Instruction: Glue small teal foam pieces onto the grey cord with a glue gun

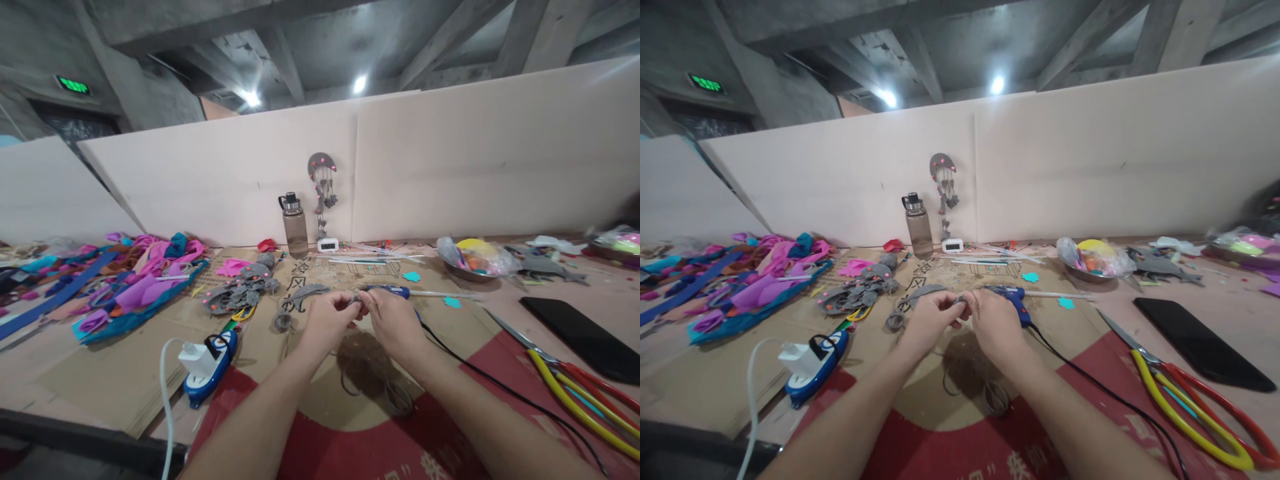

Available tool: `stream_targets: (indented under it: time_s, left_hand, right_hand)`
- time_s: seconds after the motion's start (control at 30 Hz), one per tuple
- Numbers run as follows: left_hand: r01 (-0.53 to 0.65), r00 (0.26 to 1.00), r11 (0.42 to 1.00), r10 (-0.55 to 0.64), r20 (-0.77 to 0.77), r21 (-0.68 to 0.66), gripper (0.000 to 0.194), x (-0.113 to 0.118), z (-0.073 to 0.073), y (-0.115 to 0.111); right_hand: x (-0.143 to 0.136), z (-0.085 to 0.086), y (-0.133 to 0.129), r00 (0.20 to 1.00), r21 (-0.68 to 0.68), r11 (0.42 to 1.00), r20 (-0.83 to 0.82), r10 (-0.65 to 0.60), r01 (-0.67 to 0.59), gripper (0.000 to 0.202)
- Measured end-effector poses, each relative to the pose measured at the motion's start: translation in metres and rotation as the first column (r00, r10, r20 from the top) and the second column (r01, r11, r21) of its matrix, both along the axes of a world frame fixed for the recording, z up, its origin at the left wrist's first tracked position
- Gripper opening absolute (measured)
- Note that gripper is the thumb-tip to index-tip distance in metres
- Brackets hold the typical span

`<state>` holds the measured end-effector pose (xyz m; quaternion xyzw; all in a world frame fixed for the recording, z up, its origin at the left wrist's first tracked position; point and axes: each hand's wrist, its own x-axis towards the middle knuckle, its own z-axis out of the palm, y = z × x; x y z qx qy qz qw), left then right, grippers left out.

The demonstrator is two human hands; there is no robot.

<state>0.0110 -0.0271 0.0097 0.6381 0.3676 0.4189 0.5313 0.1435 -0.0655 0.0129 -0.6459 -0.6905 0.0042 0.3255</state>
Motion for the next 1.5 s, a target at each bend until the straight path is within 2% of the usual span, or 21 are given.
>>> stream_targets:
  time_s: [0.07,0.13,0.27,0.47,0.6,0.73,0.83,1.03,1.2,1.33,1.5]
  left_hand:
    - [-0.042,0.999,0.999,0.043,-0.031,0.019,0.014,0.001,-0.003,0.001]
    - [-0.075,0.997,0.997,0.075,-0.033,0.019,0.013,0.001,-0.005,0.003]
    - [-0.099,0.993,0.993,0.103,0.054,-0.064,0.014,-0.002,-0.007,0.008]
    - [-0.117,0.975,0.99,0.13,0.183,-0.08,0.017,-0.002,-0.008,0.011]
    - [-0.112,0.976,0.992,0.121,0.182,-0.058,0.018,0.0,-0.009,0.009]
    - [-0.134,0.986,0.99,0.127,0.111,0.054,0.017,0.001,-0.007,0.005]
    - [-0.112,0.99,0.991,0.105,0.091,0.074,0.018,0.001,-0.004,0.004]
    - [-0.005,0.983,1.0,0.01,0.182,-0.026,0.018,-0.001,0.0,0.0]
    - [0.11,0.953,0.985,-0.067,0.297,-0.132,0.022,-0.002,0.002,-0.001]
    - [0.078,0.964,0.984,-0.033,0.264,-0.16,0.024,-0.002,0.002,-0.001]
    - [0.021,0.976,0.985,0.017,0.217,-0.169,0.024,-0.003,0.0,0.001]
  right_hand:
    - [-0.002,0.0,-0.001,0.999,-0.01,1.0,0.048,-0.014,0.014,0.042]
    - [-0.003,0.0,-0.001,0.999,-0.003,0.999,0.024,0.034,-0.034,0.041]
    - [-0.004,0.0,-0.001,0.964,0.04,0.986,-0.207,0.167,-0.163,0.041]
    - [-0.006,-0.002,0.004,0.844,0.063,0.992,-0.521,0.13,-0.113,0.021]
    - [-0.005,-0.006,0.008,0.776,0.048,0.993,-0.621,0.111,-0.104,0.02]
    - [-0.004,-0.007,0.009,0.773,0.025,0.997,-0.631,0.069,-0.069,0.02]
    - [-0.005,-0.005,0.008,0.768,0.031,0.998,-0.637,0.059,-0.05,0.02]
    - [-0.004,-0.001,0.008,0.808,0.037,0.999,-0.59,0.011,0.013,0.018]
    - [-0.001,-0.002,0.009,0.832,0.035,0.999,-0.555,0.013,0.008,0.016]
    - [-0.003,-0.001,0.005,0.871,0.043,0.999,-0.491,0.021,0.0,0.015]
    - [-0.006,0.001,0.0,0.945,0.114,0.993,-0.321,0.065,-0.029,0.012]
